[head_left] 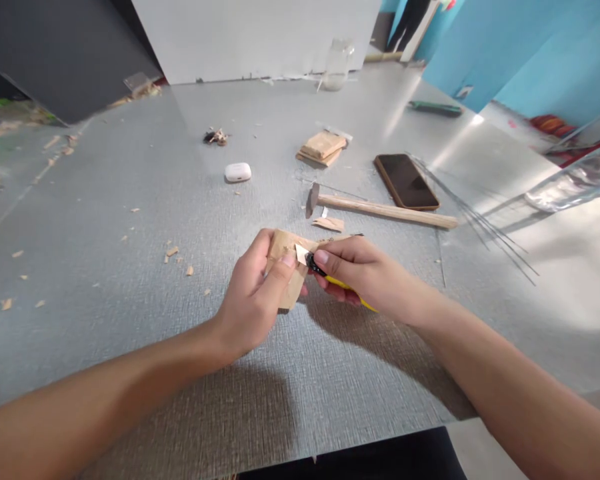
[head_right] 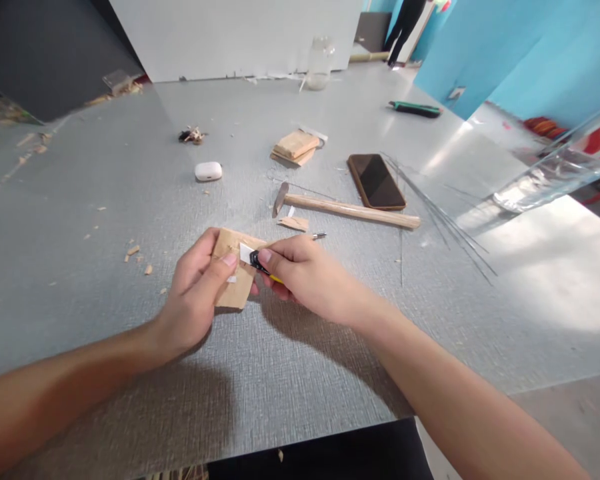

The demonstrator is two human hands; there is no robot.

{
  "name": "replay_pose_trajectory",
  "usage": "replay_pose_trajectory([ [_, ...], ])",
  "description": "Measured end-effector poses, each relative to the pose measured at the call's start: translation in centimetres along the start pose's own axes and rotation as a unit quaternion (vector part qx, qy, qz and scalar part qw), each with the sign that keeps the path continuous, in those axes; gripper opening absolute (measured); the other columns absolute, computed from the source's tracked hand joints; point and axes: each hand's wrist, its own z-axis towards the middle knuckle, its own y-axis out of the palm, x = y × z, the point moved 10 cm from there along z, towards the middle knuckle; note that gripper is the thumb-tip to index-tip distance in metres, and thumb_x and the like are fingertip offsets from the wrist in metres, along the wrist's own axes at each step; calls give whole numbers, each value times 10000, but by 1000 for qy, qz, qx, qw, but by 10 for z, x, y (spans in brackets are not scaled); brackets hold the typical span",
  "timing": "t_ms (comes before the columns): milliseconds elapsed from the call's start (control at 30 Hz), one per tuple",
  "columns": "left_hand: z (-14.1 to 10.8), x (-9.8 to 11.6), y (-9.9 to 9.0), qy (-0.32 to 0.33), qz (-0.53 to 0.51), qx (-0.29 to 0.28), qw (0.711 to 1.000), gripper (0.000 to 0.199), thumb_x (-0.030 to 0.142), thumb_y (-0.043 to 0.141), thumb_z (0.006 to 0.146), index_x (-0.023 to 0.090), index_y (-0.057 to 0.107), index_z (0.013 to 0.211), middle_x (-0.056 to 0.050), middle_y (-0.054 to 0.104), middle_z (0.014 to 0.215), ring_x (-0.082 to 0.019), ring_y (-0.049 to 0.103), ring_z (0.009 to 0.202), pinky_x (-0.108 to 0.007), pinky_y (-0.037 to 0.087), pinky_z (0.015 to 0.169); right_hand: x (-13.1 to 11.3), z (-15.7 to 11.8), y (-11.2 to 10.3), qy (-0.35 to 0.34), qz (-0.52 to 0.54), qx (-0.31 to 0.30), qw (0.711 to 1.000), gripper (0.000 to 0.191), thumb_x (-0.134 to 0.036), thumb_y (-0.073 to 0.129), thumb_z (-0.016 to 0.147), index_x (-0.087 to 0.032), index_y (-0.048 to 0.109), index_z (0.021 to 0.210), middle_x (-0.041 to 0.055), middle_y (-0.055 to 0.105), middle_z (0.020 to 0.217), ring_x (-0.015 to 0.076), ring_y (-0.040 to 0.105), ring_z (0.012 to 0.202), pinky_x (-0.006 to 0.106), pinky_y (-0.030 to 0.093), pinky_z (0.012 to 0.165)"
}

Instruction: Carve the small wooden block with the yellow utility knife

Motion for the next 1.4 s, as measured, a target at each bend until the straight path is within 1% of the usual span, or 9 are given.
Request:
replay_pose_trajectory([
  [167,-6,6,0,25,32,0,999,275,510,555,1109,237,573,1081,-27,732,829,-172,707,660,-268,512,523,1,-1,-8,18,-19,73,997,468,-469,589,1063,-219,574,667,1,523,564,123,393,484,294,285,464],
  [267,-17,4,5,23,59,-27,998,299,537,555,1101,240,582,1079,-26,717,789,-171,670,611,-281,502,504,-8,-4,-54,-18,-43,215,976,459,-408,644,1046,-227,544,636,-3,504,553,128,415,491,295,304,483],
  [333,-24,0,19,11,87,-99,991,313,535,603,1078,224,621,1044,-44,716,799,-171,664,623,-283,508,514,-14,-20,-99,-65,4,376,924,455,-424,639,1058,-242,537,654,0,516,580,135,434,489,300,319,477],
  [400,-21,-1,11,3,65,-56,996,317,535,577,1090,223,626,1058,-63,755,913,-167,700,688,-280,564,581,-13,-24,-113,-63,10,419,906,451,-399,590,1091,-245,528,672,2,522,585,139,451,490,310,327,489],
  [467,-14,-3,-3,-11,19,19,1000,298,528,600,1081,234,610,1126,-56,771,995,-162,728,731,-272,594,623,-17,-5,-87,-61,-52,297,951,469,-364,567,1103,-230,533,655,1,522,565,135,459,514,315,343,538],
  [533,-5,-7,1,-31,-19,0,999,300,515,639,1058,228,597,1136,-57,775,1007,-162,732,717,-267,592,609,-25,1,-62,-97,-103,244,959,479,-358,519,1122,-224,523,662,5,546,592,137,480,567,319,345,589],
  [733,6,-14,-3,-43,-68,7,997,330,509,685,1020,219,580,1136,-75,782,1053,-181,759,740,-274,605,613,-29,-5,-43,-116,-254,262,924,449,-316,500,1106,-223,508,667,8,552,631,150,439,616,346,267,638],
  [1000,3,-14,-3,-42,-68,7,997,231,418,620,1055,223,630,1178,-52,773,1036,-179,760,765,-273,600,635,-40,-15,-34,-165,-287,259,907,337,-330,502,1095,-233,561,778,19,580,678,174,474,629,349,278,652],
  [1400,0,-2,5,18,17,-31,999,170,371,562,1099,228,643,1142,-18,653,938,-167,605,800,-287,504,703,-18,-4,-16,-58,-145,98,983,483,-347,522,1088,-213,533,624,-1,530,559,119,442,520,298,321,531],
])
